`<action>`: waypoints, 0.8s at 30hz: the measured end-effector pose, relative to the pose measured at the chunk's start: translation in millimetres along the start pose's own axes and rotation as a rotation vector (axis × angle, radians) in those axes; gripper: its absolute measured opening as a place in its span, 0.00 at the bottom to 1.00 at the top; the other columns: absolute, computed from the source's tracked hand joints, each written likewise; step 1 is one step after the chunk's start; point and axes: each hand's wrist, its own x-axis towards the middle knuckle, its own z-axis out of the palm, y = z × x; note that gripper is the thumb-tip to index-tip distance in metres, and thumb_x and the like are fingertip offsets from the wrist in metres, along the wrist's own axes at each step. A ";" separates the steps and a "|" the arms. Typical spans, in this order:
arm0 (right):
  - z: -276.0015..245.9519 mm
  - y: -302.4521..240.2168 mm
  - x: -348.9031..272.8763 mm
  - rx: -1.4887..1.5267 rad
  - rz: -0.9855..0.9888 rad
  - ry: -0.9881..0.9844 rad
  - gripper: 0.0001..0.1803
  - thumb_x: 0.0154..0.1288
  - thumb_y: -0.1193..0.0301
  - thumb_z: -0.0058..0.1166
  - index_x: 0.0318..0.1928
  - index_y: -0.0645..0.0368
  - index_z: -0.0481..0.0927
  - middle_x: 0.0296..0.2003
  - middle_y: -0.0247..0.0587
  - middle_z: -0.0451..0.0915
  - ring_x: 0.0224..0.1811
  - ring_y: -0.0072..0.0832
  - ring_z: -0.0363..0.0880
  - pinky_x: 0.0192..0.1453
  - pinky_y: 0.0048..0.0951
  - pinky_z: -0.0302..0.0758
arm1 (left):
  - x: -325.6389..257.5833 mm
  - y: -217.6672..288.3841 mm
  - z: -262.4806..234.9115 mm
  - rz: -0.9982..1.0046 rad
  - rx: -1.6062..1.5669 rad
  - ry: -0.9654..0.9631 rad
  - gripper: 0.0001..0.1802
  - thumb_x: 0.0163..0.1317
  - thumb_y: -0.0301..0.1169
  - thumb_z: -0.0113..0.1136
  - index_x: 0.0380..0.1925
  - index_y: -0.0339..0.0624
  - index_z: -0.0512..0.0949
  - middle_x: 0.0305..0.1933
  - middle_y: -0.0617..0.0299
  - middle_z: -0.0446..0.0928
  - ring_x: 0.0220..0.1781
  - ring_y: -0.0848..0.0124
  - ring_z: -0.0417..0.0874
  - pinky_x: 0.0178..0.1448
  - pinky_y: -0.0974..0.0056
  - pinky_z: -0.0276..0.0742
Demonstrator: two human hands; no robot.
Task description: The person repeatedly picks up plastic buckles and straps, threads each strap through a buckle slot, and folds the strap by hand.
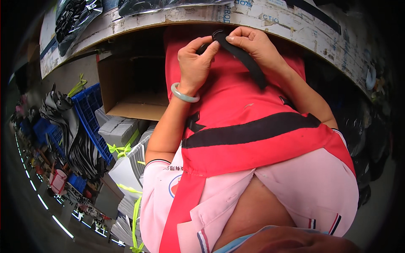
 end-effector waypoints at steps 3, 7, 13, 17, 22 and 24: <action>5.1 -5.0 -3.6 0.168 0.049 -0.038 0.13 0.70 0.65 0.55 0.44 0.63 0.78 0.27 0.33 0.79 0.24 0.15 0.76 0.27 0.16 0.73 | 5.4 -9.2 -1.7 0.319 0.221 0.010 0.08 0.58 0.22 0.66 0.38 0.34 0.82 0.22 0.65 0.75 0.22 0.78 0.73 0.25 0.73 0.66; 5.3 13.7 5.5 0.357 -0.007 -0.037 0.15 0.70 0.65 0.54 0.48 0.63 0.76 0.29 0.37 0.80 0.25 0.18 0.78 0.30 0.18 0.77 | 7.4 -11.4 -2.1 0.673 0.500 0.005 0.11 0.54 0.19 0.67 0.39 0.32 0.81 0.28 0.61 0.77 0.28 0.76 0.77 0.30 0.73 0.71; 0.0 7.9 7.9 0.283 0.019 -0.096 0.18 0.70 0.66 0.56 0.53 0.65 0.74 0.35 0.38 0.81 0.32 0.19 0.81 0.40 0.20 0.80 | -3.2 -1.8 -10.6 -0.148 -0.159 -0.070 0.10 0.62 0.26 0.64 0.42 0.32 0.82 0.29 0.64 0.80 0.21 0.79 0.74 0.21 0.75 0.67; -3.9 27.3 10.3 -0.208 -0.344 -0.049 0.10 0.66 0.70 0.59 0.45 0.60 0.81 0.36 0.32 0.80 0.33 0.14 0.76 0.41 0.17 0.74 | 0.3 -1.3 -11.1 -0.367 -0.459 -0.103 0.12 0.64 0.29 0.63 0.41 0.29 0.81 0.26 0.61 0.79 0.19 0.78 0.75 0.19 0.75 0.68; 18.5 -0.6 -17.5 0.025 -0.586 0.075 0.07 0.66 0.71 0.60 0.41 0.60 0.81 0.31 0.30 0.79 0.28 0.12 0.73 0.33 0.14 0.71 | -1.7 9.8 0.3 -0.149 -0.265 0.028 0.12 0.63 0.28 0.64 0.42 0.30 0.81 0.26 0.60 0.79 0.19 0.76 0.77 0.18 0.74 0.68; 16.1 -11.0 -20.4 -0.094 -0.443 0.076 0.07 0.66 0.71 0.60 0.41 0.61 0.81 0.30 0.30 0.79 0.26 0.13 0.74 0.31 0.15 0.71 | -3.5 10.8 -0.7 -0.049 -0.180 0.036 0.13 0.63 0.28 0.64 0.43 0.31 0.81 0.27 0.61 0.80 0.20 0.75 0.78 0.19 0.74 0.69</action>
